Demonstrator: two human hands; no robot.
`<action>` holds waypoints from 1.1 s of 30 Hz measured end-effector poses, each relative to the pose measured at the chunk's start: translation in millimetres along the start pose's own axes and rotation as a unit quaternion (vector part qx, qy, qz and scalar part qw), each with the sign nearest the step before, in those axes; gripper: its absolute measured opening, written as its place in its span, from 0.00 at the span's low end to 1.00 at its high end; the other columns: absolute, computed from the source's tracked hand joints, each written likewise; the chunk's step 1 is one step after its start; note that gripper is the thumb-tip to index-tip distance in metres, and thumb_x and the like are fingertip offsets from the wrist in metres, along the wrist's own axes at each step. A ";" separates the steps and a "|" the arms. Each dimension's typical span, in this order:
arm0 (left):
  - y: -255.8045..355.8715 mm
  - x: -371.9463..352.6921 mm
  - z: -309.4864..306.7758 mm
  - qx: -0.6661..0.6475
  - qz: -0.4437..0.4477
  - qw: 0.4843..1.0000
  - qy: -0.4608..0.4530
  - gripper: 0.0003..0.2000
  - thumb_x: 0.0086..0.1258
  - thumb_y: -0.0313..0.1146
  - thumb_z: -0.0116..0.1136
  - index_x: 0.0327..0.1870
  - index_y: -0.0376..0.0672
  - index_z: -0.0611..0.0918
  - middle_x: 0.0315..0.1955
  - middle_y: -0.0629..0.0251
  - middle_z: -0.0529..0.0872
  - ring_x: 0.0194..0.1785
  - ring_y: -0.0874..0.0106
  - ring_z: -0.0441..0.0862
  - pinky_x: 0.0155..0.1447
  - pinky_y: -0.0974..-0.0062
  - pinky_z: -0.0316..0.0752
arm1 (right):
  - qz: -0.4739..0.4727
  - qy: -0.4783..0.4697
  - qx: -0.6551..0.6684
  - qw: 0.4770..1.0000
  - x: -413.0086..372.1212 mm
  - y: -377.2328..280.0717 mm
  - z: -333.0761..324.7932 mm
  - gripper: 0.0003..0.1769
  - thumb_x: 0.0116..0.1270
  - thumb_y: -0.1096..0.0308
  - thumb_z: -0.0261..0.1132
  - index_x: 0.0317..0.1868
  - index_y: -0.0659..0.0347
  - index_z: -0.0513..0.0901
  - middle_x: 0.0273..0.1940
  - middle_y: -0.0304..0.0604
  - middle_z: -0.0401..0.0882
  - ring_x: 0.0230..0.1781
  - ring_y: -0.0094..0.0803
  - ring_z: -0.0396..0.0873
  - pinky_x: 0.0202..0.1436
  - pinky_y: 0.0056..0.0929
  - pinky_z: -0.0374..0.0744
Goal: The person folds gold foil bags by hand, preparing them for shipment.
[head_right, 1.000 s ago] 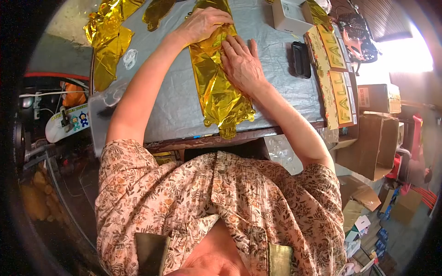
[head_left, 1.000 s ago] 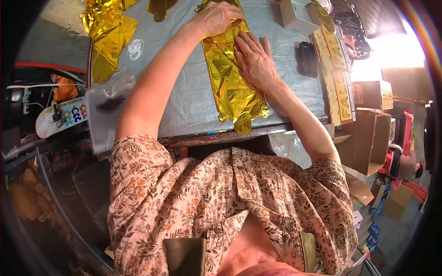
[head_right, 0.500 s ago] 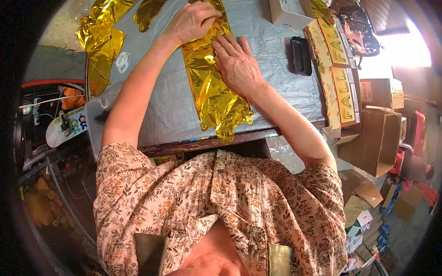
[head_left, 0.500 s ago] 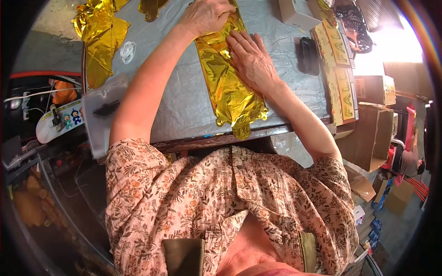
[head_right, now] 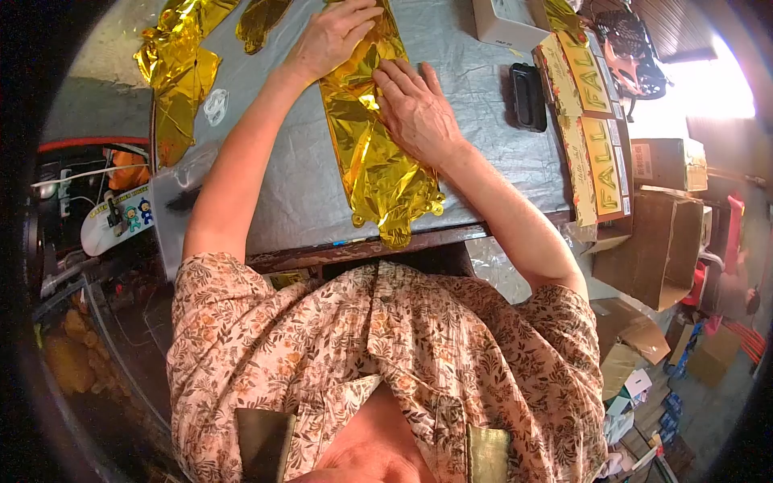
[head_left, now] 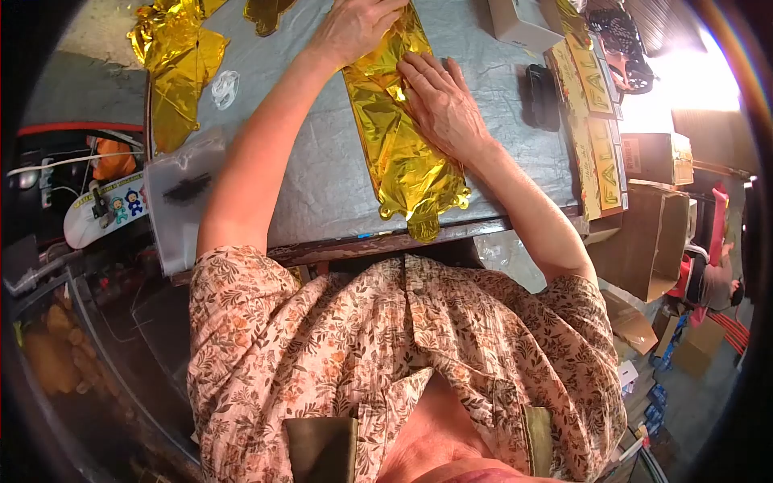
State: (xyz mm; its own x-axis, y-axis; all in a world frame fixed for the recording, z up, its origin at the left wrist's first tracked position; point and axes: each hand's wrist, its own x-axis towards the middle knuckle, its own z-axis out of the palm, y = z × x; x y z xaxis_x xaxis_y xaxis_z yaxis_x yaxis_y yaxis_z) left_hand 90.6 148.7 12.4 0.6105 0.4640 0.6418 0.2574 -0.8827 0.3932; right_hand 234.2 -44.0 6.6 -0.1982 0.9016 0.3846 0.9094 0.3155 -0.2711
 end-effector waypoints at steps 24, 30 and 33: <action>20.0 11.8 -1.4 -0.039 0.033 0.999 -0.008 0.11 0.63 0.40 0.73 0.38 0.42 0.91 0.41 0.59 0.90 0.50 0.57 0.86 0.58 0.58 0.79 | -0.016 0.007 -0.019 1.000 0.3 3.5 2.4 0.24 0.77 0.66 0.62 0.70 0.64 0.76 0.73 0.49 0.74 0.77 0.45 0.68 0.79 0.58 0.63; -0.1 19.5 14.9 -0.020 -0.063 0.994 -0.087 0.11 0.60 0.41 0.76 0.35 0.44 0.90 0.37 0.60 0.87 0.48 0.57 0.85 0.55 0.58 0.79 | 0.004 -0.016 0.001 1.000 -0.1 1.4 -0.8 0.27 0.80 0.66 0.60 0.76 0.62 0.71 0.77 0.49 0.70 0.80 0.45 0.65 0.83 0.59 0.59; 0.1 12.5 16.8 -0.051 -0.038 0.997 -0.042 0.11 0.60 0.40 0.75 0.37 0.45 0.89 0.38 0.61 0.87 0.49 0.57 0.83 0.56 0.57 0.78 | -0.007 -0.025 -0.022 0.999 0.2 -2.0 -4.0 0.29 0.82 0.61 0.58 0.79 0.60 0.68 0.79 0.49 0.66 0.82 0.45 0.62 0.84 0.58 0.57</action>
State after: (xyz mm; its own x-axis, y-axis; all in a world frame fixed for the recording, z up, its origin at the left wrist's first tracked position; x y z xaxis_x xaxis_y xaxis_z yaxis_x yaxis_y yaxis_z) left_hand 110.8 153.1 9.4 0.6537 0.5173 0.5524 0.2304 -0.8313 0.5058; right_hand 233.8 -45.6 10.7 -0.2290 0.9112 0.3425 0.9211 0.3166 -0.2266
